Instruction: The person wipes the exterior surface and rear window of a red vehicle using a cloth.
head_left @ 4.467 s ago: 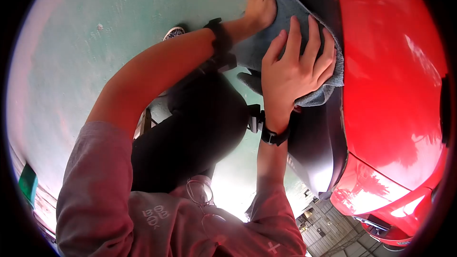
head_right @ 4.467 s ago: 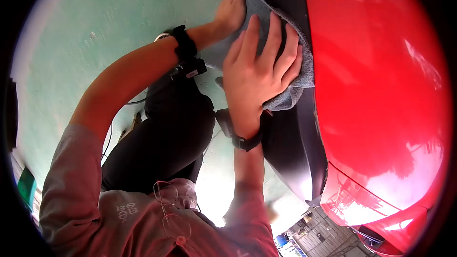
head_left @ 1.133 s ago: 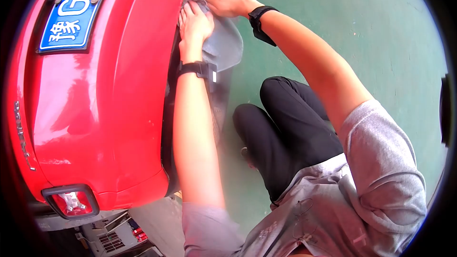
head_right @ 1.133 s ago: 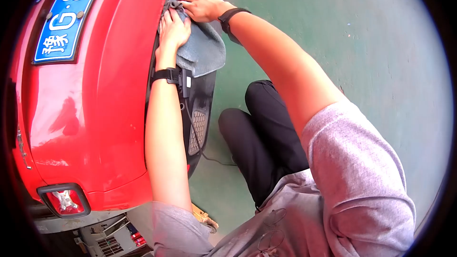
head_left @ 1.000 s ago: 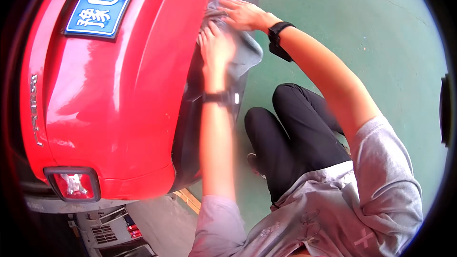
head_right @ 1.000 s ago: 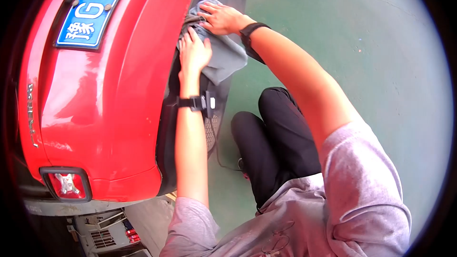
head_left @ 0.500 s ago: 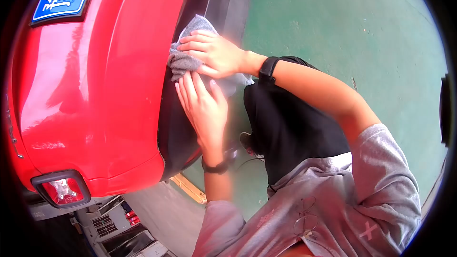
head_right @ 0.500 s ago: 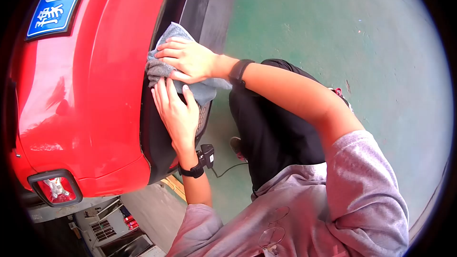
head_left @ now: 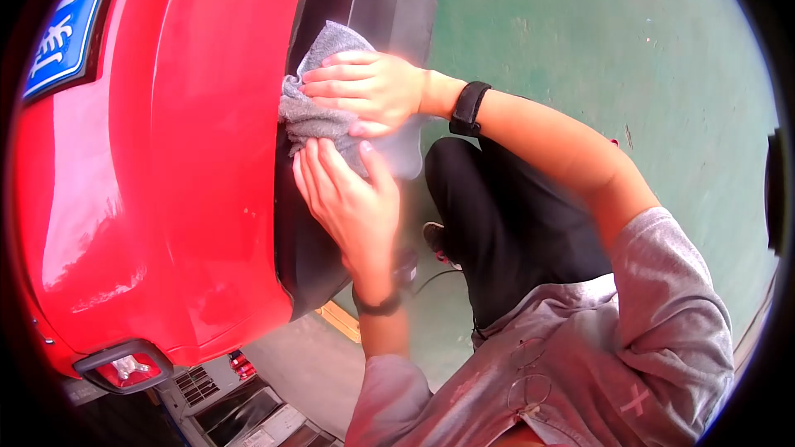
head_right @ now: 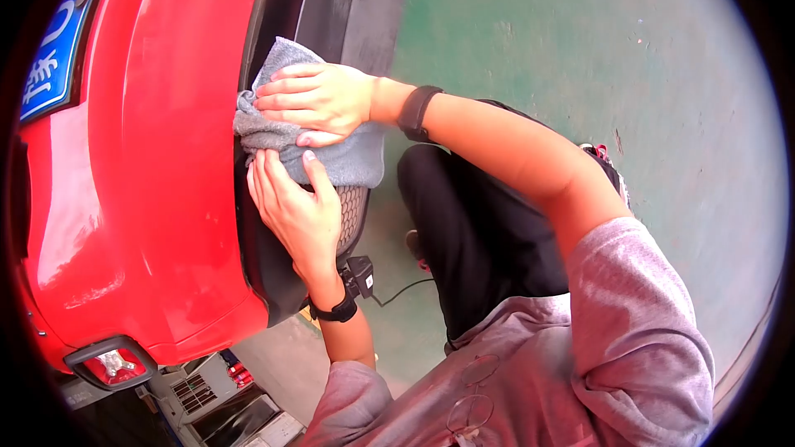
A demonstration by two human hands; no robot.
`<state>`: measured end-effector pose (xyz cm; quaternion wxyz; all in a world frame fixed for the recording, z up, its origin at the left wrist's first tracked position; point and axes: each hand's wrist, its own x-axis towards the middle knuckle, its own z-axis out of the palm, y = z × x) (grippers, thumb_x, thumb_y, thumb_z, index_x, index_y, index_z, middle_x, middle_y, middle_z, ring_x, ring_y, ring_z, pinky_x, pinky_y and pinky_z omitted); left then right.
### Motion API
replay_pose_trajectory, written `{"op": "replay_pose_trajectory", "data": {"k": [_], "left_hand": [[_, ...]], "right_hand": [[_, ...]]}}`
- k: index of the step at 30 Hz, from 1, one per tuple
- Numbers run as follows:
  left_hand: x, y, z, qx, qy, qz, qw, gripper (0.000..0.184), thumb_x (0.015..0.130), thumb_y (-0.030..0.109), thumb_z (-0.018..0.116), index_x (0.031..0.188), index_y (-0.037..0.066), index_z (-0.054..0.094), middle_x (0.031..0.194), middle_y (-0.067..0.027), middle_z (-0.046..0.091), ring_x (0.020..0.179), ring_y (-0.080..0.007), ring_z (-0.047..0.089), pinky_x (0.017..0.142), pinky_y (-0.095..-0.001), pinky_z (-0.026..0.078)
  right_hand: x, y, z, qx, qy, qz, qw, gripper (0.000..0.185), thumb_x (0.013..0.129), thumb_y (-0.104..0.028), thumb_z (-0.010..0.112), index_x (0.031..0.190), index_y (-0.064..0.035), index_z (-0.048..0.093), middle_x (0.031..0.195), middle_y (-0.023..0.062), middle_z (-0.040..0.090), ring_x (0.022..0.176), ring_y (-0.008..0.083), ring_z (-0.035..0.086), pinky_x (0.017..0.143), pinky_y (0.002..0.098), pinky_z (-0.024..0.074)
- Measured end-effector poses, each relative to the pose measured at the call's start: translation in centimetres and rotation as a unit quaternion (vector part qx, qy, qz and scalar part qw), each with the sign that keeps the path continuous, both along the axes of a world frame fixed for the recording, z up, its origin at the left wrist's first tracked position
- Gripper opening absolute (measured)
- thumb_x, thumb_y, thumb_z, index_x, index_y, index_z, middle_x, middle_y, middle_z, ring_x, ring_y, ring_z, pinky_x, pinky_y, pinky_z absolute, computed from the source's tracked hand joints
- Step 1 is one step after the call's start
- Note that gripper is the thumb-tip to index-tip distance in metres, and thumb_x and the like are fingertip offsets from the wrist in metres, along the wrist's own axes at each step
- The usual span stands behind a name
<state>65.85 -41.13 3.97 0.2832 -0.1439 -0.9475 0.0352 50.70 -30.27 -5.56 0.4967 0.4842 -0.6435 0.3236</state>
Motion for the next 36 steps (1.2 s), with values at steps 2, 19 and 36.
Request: {"op": "replay_pose_trajectory", "data": {"k": [2, 19, 36], "left_hand": [[0.5, -0.2, 0.3, 0.003, -0.048, 0.02, 0.999, 0.046, 0.094, 0.019, 0.064, 0.123, -0.015, 0.053, 0.126, -0.032, 0.058, 0.122, -0.0482, 0.052, 0.11, -0.0536, 0.038], [0.5, -1.8, 1.5, 0.024, -0.122, -0.041, 0.991, 0.056, 0.095, 0.023, 0.061, 0.134, -0.015, 0.046, 0.136, -0.0353, 0.052, 0.13, -0.0475, 0.047, 0.115, -0.0515, 0.034], [9.8, -1.8, 1.3, 0.256, 0.006, -0.198, 0.946, 0.075, 0.085, 0.011, 0.063, 0.15, -0.009, 0.03, 0.146, -0.04, 0.035, 0.135, -0.0572, 0.038, 0.114, -0.0573, 0.034]], "right_hand": [[-0.2, 0.2, -0.1, 0.006, 0.019, 0.006, 1.0, 0.056, 0.104, -0.041, 0.036, 0.124, 0.0042, 0.062, 0.136, 0.018, 0.061, 0.129, 0.0295, 0.057, 0.111, 0.0457, 0.0423], [4.0, 1.2, 1.8, 0.016, -0.094, -0.043, 0.995, 0.049, 0.096, -0.028, 0.056, 0.13, 0.0073, 0.057, 0.143, 0.0193, 0.052, 0.139, 0.0325, 0.047, 0.121, 0.0452, 0.0322], [14.8, 1.8, 10.4, 0.025, -0.208, 0.141, 0.968, 0.062, 0.083, -0.009, 0.06, 0.143, 0.0063, 0.046, 0.151, 0.0304, 0.041, 0.138, 0.0483, 0.042, 0.115, 0.0507, 0.0365]]}}
